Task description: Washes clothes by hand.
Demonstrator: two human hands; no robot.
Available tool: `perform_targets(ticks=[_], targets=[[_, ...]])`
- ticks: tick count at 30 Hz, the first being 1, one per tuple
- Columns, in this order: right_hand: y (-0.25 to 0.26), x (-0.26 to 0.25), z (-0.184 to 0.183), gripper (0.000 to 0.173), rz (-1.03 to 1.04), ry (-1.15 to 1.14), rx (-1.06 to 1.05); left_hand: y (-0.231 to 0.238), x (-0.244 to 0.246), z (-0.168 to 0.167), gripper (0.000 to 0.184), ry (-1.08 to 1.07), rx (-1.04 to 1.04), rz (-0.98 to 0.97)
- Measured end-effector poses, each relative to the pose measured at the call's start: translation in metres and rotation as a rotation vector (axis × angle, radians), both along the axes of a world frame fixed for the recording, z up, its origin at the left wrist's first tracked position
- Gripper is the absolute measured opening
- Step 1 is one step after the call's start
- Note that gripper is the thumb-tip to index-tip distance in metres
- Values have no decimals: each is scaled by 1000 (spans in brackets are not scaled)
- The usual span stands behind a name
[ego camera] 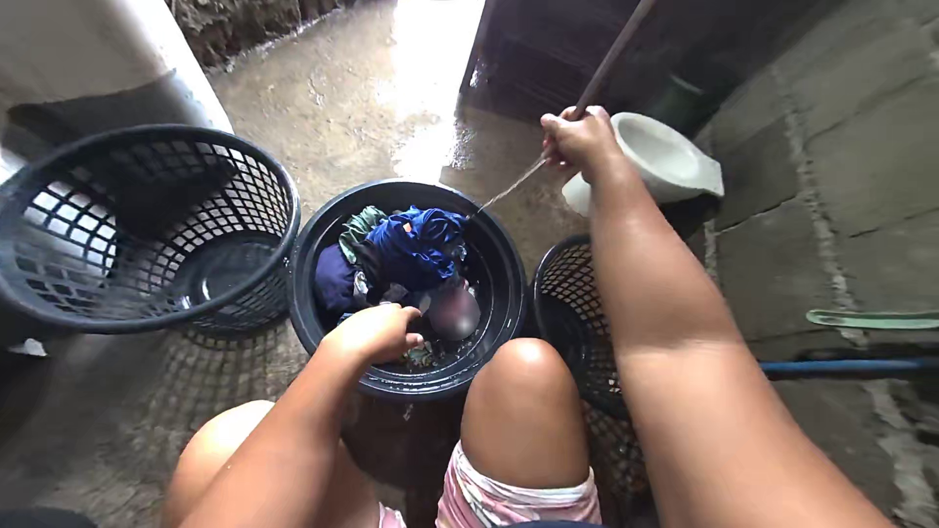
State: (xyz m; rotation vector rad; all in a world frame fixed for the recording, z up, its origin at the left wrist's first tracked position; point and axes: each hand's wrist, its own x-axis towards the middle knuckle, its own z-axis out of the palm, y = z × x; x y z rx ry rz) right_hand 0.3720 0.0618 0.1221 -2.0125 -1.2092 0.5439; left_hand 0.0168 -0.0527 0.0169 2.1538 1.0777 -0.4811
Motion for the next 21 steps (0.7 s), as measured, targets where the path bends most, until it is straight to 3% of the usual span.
perform_targets(ticks=[4,11,14,21], targets=[[-71,43,14,71,-194,-95,-95,5,-8,-4,51,-5,10,3],[-180,119,38,79,-466,-80,-274,13,-9,-14,51,12,9,-21],[-205,132,41,80,-453,-32,-303,13,-4,-18,51,14,17,-15],[-212,131,36,59,-396,-56,-317,8,8,-24,51,44,32,-19]])
